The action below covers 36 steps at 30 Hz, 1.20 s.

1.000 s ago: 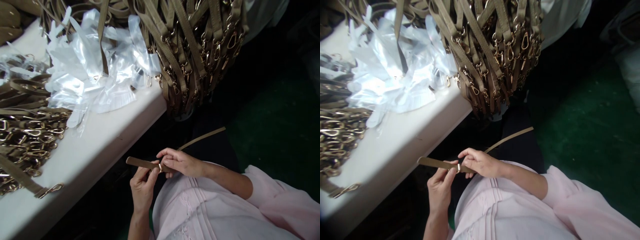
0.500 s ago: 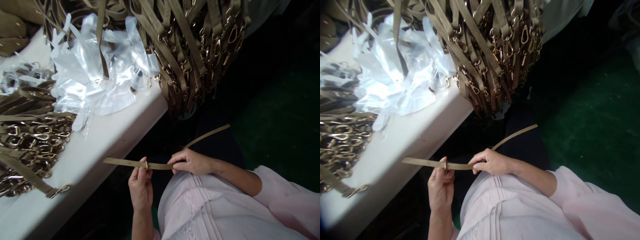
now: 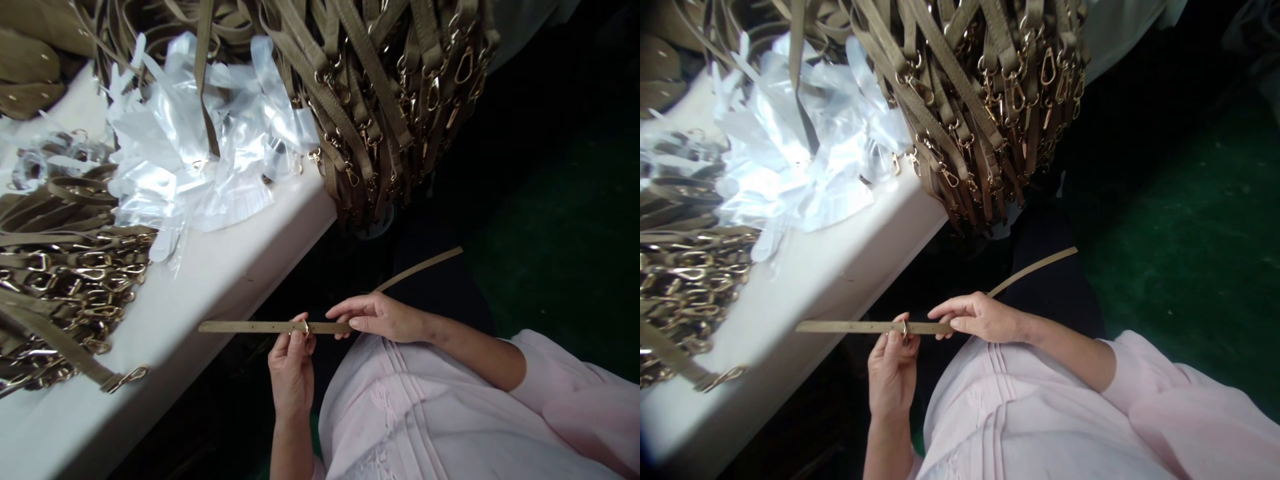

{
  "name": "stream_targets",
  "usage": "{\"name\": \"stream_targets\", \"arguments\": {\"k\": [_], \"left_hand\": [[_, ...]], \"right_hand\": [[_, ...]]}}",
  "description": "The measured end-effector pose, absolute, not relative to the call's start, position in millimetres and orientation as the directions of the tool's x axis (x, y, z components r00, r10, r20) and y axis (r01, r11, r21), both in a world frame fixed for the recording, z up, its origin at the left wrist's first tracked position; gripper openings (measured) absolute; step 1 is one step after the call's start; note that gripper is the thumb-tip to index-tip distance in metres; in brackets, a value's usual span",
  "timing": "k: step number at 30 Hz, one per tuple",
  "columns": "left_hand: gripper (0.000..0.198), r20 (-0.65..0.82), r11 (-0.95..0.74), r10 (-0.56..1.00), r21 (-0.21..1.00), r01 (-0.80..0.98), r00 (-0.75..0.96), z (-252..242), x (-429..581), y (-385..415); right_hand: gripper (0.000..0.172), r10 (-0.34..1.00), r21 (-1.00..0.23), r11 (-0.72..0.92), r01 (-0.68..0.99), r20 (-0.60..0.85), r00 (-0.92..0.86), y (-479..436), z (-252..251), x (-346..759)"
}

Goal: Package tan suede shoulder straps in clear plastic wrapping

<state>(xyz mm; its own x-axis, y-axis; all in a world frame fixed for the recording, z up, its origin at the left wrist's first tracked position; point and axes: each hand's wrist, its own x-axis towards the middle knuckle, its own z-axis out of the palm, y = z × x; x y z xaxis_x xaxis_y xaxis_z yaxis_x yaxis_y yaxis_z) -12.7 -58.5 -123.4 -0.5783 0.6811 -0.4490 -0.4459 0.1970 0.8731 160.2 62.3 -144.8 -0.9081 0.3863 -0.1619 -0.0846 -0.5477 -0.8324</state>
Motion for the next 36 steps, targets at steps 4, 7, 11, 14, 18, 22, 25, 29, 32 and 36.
{"name": "stream_targets", "arguments": {"k": [4, 7, 11, 14, 18, 22, 25, 29, 32, 36], "left_hand": [[0.036, -0.5, 0.175, 0.653, 0.831, -0.529, -0.57, -118.9, -11.9, -54.4], [0.037, -0.534, 0.15, 0.633, 0.795, -0.587, -0.561, -115.1, -14.0, -53.6], [0.034, -0.433, 0.174, 0.598, 0.892, -0.418, -0.675, -110.8, -15.4, -55.7], [0.027, -0.205, 0.313, 0.626, 0.95, 0.002, -0.752, -107.8, -12.8, -57.2], [0.022, 0.105, 0.288, 0.765, 0.827, 0.483, -0.635, -107.1, -7.8, -55.7], [0.025, 0.275, 0.18, 0.833, 0.686, 0.705, -0.48, -114.8, 0.2, -53.6], [0.03, 0.327, 0.11, 0.86, 0.631, 0.768, -0.392, -122.1, 9.3, -54.0], [0.031, 0.218, 0.136, 0.886, 0.722, 0.678, -0.409, -122.5, 17.0, -54.6], [0.024, -0.024, 0.252, 0.884, 0.866, 0.433, -0.467, -116.9, 15.2, -54.5], [0.024, -0.207, 0.31, 0.885, 0.931, 0.194, -0.417, -112.0, 8.2, -55.6]], "right_hand": [[0.039, 0.375, -0.88, -0.474, -0.013, -0.189, -0.907, 64.6, -154.7, 160.0], [0.039, 0.394, -0.867, -0.499, -0.006, -0.22, -0.892, 66.4, -160.6, 161.1], [0.032, 0.49, -0.917, -0.395, 0.053, -0.259, -0.832, 71.4, -162.7, 162.7], [0.024, 0.695, -0.987, -0.048, 0.154, -0.143, -0.704, 73.8, -160.0, 161.0], [0.023, 0.742, -0.988, 0.117, 0.101, 0.02, -0.67, 67.2, -142.8, 155.6], [0.038, 0.727, -0.988, 0.144, 0.048, 0.072, -0.683, 52.0, -117.2, 147.4], [0.039, 0.74, -0.972, 0.204, 0.118, 0.074, -0.669, 43.6, -108.7, 140.1], [0.024, 0.786, -0.994, 0.031, 0.101, -0.038, -0.617, 45.2, -116.3, 137.5], [0.029, 0.696, -0.942, -0.336, -0.01, -0.241, -0.676, 52.1, -125.5, 141.8], [0.035, 0.616, -0.821, -0.564, -0.083, -0.352, -0.705, 58.4, -129.8, 146.6]]}}
